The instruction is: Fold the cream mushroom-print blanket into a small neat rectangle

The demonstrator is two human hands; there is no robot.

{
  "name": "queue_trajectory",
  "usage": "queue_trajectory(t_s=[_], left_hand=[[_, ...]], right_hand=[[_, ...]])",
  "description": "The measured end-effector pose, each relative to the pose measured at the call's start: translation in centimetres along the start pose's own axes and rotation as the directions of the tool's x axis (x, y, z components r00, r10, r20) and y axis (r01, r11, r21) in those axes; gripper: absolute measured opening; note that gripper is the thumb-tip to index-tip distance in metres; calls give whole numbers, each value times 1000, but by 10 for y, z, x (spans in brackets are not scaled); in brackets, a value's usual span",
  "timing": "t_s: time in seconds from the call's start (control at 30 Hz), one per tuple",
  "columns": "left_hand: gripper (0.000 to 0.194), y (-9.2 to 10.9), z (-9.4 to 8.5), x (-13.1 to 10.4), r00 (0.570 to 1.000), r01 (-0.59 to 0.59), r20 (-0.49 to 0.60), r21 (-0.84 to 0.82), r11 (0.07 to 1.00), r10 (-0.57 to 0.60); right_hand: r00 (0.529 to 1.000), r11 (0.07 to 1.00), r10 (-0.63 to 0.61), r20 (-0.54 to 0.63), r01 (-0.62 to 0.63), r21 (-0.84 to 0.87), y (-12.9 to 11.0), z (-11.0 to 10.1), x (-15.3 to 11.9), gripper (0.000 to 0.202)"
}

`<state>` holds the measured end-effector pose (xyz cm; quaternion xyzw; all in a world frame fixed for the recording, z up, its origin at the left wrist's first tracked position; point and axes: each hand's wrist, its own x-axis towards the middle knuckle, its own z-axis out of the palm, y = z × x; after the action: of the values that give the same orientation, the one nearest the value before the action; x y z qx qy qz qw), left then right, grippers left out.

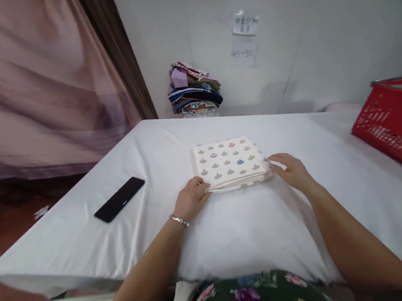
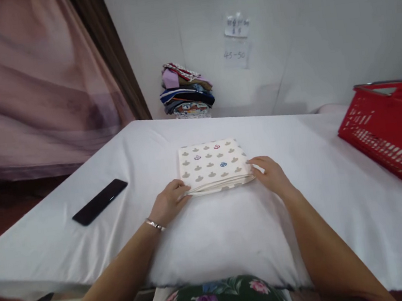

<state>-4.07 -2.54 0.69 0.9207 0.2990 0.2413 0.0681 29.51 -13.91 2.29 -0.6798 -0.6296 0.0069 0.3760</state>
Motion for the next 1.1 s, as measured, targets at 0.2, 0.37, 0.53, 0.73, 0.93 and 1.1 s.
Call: queue_trajectory(t_s=[0.2, 0.37, 0.53, 0.73, 0.93, 1.1], left_hand=[[19, -1, 0, 1, 995, -45, -93, 12, 999, 46], [18, 2, 2, 3, 975, -64, -209, 58, 996, 75], [21, 7, 8, 8, 973, -114, -190, 87, 990, 128], [22, 9, 11, 10, 985, -112, -122, 55, 992, 118], [20, 11, 8, 10, 995, -69, -76, 32, 997, 71], [19, 14, 4, 8, 997, -46, -57, -34, 998, 44]], right_hand=[[993, 990, 107, 39, -110, 88, 21, -21, -9, 24], [979, 989, 116, 166, -130, 74, 11, -10, -7, 26], [969, 989, 144, 199, -134, -62, -1, -2, -6, 30], [987, 978, 139, 79, -125, -168, -5, 4, -7, 26], [962, 948, 234, 144, -193, -252, -3, 12, -6, 22], [942, 932, 293, 163, -244, -270, -12, 11, -6, 15]])
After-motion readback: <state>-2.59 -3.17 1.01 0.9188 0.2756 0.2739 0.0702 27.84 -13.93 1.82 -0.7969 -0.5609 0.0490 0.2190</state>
